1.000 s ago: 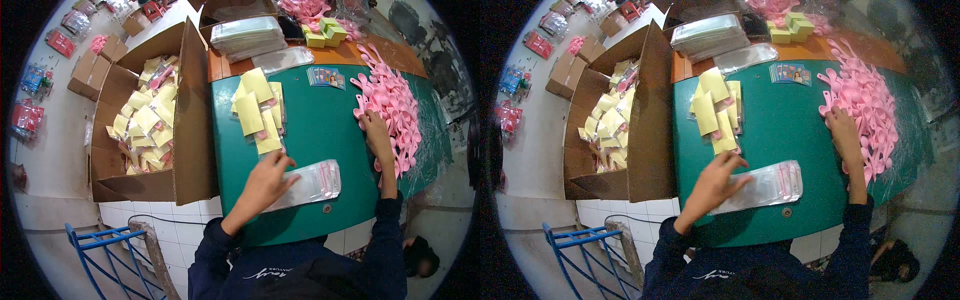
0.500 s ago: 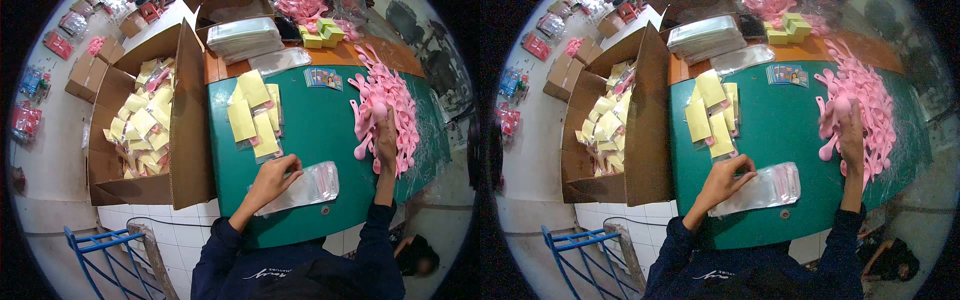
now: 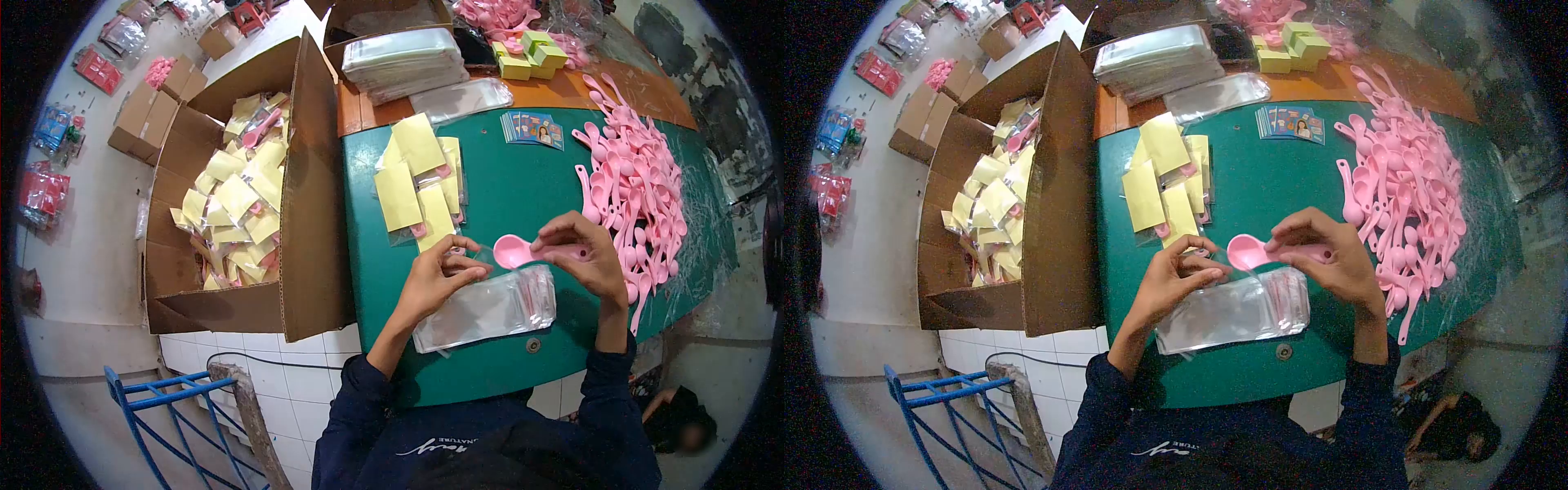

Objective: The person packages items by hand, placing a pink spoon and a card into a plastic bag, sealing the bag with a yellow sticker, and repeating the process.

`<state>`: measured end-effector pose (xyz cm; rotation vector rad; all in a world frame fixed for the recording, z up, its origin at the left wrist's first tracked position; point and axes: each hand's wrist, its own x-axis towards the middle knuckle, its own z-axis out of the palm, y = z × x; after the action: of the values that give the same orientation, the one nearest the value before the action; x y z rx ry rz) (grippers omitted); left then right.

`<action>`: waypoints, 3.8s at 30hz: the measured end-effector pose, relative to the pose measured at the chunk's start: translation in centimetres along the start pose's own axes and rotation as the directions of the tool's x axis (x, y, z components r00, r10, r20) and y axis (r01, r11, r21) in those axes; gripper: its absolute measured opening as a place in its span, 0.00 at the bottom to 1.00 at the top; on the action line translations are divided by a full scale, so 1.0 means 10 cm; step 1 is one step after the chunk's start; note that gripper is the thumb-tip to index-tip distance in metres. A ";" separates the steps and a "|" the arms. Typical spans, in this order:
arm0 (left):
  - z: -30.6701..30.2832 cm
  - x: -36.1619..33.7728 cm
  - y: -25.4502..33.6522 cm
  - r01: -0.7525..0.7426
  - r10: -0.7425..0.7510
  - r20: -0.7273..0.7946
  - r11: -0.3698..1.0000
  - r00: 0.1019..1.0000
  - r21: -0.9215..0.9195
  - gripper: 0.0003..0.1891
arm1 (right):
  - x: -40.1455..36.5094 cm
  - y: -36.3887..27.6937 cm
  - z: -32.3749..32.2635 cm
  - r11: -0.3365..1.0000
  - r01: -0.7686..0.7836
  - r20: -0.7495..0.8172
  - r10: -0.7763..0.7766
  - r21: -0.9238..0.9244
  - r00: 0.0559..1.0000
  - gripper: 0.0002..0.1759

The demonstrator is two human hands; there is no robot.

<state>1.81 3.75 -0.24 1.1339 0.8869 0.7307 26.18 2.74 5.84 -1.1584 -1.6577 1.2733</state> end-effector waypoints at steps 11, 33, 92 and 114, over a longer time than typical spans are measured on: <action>0.05 -0.01 -0.05 -0.020 0.018 0.233 1.000 0.972 0.007 0.17 | 0.03 -0.06 0.04 0.992 0.071 0.295 -0.037 -0.105 0.955 0.16; 0.09 -0.11 0.12 -0.002 0.056 0.339 0.988 0.939 -0.156 0.21 | 0.16 -0.26 0.25 0.929 0.238 0.078 -0.225 -0.282 0.971 0.23; -0.01 -0.29 0.41 -0.115 0.002 0.207 0.836 0.978 0.536 0.33 | 0.22 -0.11 0.26 0.965 0.034 0.274 0.040 -0.260 0.961 0.12; -0.17 -0.50 0.19 -0.064 0.041 0.084 0.952 0.996 0.298 0.36 | -0.21 0.01 0.35 0.962 -0.272 -0.034 0.272 0.009 0.962 0.06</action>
<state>-2.13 0.70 2.39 1.4516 0.9259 0.6023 23.63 -0.29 4.82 -1.4351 -1.5063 1.4144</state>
